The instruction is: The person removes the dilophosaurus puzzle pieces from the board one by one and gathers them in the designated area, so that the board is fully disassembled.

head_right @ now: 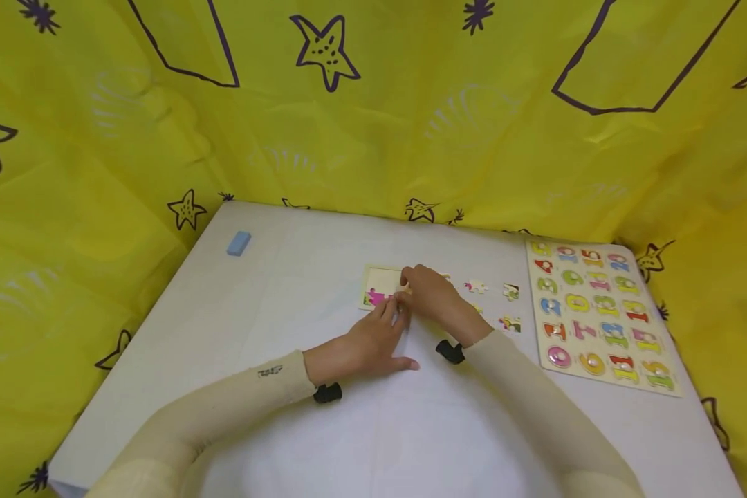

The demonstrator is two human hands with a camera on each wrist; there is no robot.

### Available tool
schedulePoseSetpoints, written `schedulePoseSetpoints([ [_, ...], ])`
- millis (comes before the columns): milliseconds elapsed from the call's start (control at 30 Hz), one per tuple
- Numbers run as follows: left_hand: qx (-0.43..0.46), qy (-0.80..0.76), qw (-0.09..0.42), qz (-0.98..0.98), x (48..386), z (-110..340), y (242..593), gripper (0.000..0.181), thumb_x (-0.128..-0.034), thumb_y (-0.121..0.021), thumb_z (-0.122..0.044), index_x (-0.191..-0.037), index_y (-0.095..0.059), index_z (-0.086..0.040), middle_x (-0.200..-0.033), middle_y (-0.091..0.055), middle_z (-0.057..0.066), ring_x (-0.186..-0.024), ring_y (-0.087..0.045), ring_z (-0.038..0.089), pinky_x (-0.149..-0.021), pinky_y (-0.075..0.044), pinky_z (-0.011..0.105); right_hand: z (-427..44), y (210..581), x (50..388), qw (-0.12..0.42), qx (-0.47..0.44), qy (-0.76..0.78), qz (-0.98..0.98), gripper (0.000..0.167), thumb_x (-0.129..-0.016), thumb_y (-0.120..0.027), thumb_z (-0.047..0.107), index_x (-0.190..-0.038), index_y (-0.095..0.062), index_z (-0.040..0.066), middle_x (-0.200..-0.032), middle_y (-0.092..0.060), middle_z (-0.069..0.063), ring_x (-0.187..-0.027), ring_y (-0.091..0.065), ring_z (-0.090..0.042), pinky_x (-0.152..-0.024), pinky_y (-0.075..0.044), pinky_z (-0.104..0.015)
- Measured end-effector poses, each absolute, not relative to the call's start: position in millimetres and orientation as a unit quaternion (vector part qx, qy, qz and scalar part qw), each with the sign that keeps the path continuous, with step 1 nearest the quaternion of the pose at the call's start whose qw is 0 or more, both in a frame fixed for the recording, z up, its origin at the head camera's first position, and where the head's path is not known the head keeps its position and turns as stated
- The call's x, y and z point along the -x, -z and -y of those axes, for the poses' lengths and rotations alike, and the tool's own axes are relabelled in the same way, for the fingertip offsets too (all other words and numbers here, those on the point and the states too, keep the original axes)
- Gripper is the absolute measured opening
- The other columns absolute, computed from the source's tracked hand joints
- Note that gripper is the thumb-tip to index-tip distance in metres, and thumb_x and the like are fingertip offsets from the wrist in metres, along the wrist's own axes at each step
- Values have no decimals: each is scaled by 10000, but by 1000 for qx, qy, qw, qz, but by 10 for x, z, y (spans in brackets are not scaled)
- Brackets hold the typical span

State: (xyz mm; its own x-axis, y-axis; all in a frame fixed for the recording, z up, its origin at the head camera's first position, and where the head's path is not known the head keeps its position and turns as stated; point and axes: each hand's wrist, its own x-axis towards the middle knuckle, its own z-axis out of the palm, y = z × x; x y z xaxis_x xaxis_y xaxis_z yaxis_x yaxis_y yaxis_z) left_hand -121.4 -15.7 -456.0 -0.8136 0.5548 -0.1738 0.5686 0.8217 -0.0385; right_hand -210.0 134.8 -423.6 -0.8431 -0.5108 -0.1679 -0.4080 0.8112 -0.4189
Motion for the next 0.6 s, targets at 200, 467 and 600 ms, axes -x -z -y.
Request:
schedulePoseSetpoints([
  [200, -303, 43, 83, -948, 1182, 159, 4522, 1081, -964, -501, -786, -1636, -275, 30, -1630, -359, 230, -1484, -356, 359, -1260, -297, 351, -1045, 4268, 2148, 154, 286, 187, -927, 271, -1013, -712, 201, -1181, -700, -12, -1139, -688, -183, -1072, -645, -345, -1002, -519, -503],
  [467, -295, 30, 108, -949, 1172, 176, 4540, 1070, -979, -473, -779, -1647, -245, 25, -1675, -302, 224, -1534, -300, 376, -1283, -247, 374, -832, 4293, 2197, 170, 296, 163, -926, 197, -985, -755, 176, -1097, -708, 21, -1038, -660, -116, -933, -591, -261, -933, -526, -436],
  [600, -291, 30, 119, -949, 1179, 179, 4545, 1073, -981, -467, -779, -1652, -235, 25, -1702, -256, 227, -1570, -253, 385, -1295, -214, 382, -787, 4287, 2188, 175, 296, 155, -926, 169, -988, -747, 149, -1076, -673, 25, -991, -611, -97, -877, -560, -239, -860, -518, -398],
])
